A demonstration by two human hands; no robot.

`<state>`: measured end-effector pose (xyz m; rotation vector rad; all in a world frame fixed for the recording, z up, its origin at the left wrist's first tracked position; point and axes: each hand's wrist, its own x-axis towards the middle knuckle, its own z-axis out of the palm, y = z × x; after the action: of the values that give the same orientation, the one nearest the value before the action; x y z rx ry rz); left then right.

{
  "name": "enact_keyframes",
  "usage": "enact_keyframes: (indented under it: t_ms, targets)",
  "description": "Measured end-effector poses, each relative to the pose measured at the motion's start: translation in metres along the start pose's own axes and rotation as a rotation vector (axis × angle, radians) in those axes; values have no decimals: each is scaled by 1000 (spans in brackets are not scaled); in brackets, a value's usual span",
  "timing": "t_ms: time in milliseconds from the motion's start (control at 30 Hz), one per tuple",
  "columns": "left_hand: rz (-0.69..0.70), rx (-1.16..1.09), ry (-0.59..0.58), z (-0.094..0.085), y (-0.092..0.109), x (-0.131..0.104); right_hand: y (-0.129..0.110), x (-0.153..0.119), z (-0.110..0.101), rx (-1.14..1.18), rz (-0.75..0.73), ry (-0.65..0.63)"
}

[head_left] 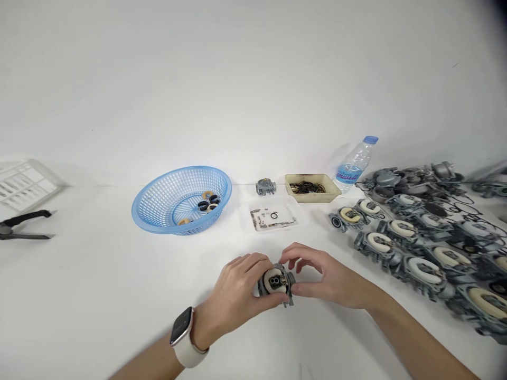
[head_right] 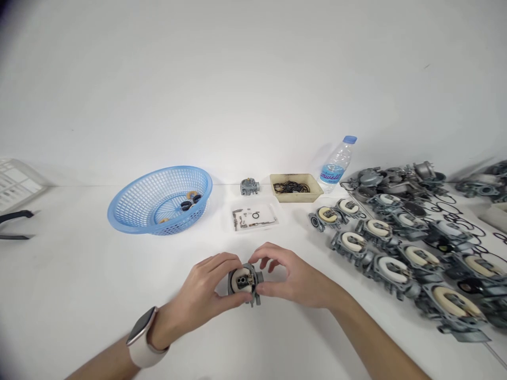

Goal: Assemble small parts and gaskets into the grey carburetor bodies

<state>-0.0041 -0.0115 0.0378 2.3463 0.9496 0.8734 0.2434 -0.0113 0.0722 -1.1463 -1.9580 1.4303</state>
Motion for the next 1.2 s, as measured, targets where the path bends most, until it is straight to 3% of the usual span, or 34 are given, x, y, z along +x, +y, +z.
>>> enact_keyframes:
  t_ms: [333,633,1000,1200]
  targets:
    - [-41,-16,12,1,3,1,-1,0,-1,-22,-32,-18]
    - [16,-29,2,-3,1,4,0,2,13,-187,-95,152]
    - [33,-29,-12,-6,0,4,-2,1,17,-243,-174,177]
    - [-47,-64,-79,-8,1,7,2,1,19,-223,-212,187]
